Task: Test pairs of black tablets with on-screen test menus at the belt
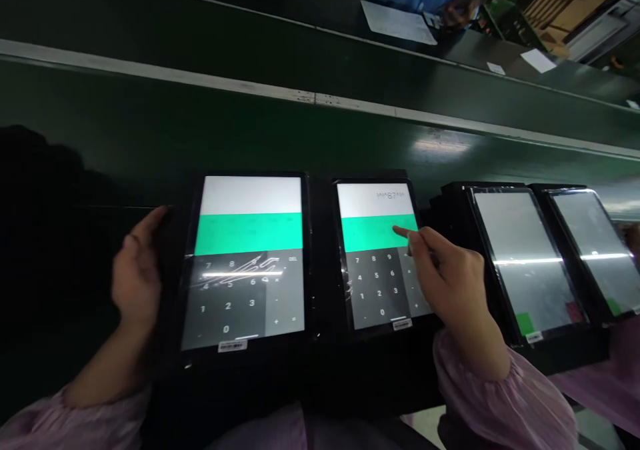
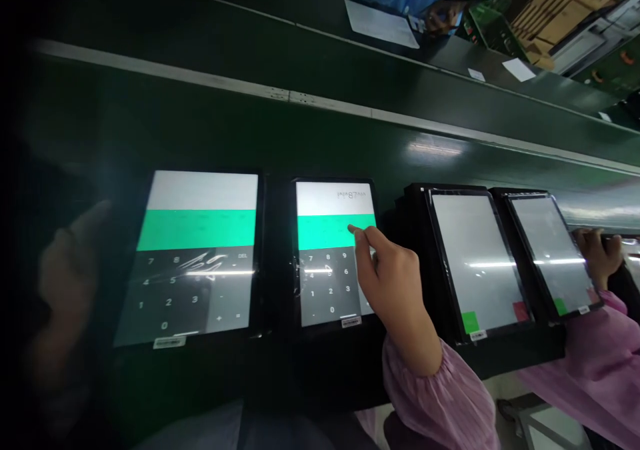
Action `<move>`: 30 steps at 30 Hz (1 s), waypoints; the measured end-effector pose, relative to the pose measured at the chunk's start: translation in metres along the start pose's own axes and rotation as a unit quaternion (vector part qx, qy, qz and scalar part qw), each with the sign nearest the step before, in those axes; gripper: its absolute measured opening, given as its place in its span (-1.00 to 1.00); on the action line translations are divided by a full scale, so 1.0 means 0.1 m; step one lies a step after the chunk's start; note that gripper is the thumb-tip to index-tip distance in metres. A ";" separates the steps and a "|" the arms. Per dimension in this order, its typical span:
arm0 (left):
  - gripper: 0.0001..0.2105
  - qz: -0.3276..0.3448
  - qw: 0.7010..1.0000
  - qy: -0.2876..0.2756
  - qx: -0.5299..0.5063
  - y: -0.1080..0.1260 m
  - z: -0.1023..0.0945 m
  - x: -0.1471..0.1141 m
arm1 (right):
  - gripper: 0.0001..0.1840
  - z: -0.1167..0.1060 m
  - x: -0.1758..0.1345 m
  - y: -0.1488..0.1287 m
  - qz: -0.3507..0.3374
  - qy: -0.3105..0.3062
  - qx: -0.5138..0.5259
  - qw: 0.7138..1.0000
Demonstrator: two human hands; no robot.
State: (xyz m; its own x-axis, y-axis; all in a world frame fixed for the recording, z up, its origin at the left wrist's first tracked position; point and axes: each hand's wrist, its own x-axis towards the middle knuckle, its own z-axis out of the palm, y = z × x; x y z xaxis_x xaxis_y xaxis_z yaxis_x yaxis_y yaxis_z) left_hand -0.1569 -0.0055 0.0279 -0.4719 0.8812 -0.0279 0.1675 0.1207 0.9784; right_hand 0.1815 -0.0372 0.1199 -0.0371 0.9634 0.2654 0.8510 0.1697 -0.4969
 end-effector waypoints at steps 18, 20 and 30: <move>-0.24 -0.064 0.988 -0.119 -0.076 -0.14 -0.35 -0.07 | -0.61 0.73 0.33 -0.94 -0.171 -0.130 -0.018 0.977; -0.32 -0.087 0.988 -0.108 -0.061 -0.10 -0.34 -0.08 | -0.61 0.72 0.31 -0.95 -0.155 -0.114 -0.013 0.981; -0.22 -0.129 0.986 -0.102 -0.027 0.11 -0.30 -0.14 | -0.62 0.71 0.30 -0.87 -0.161 -0.096 -0.002 0.982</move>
State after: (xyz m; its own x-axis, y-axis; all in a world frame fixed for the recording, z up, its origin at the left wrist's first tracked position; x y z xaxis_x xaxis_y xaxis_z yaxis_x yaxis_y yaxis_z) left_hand -0.1744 -0.0300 0.0447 -0.3086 0.8982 -0.3130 0.0151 0.3337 0.9426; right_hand 0.0690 -0.0085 0.1124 -0.4020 0.8818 0.2467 0.7812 0.4709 -0.4100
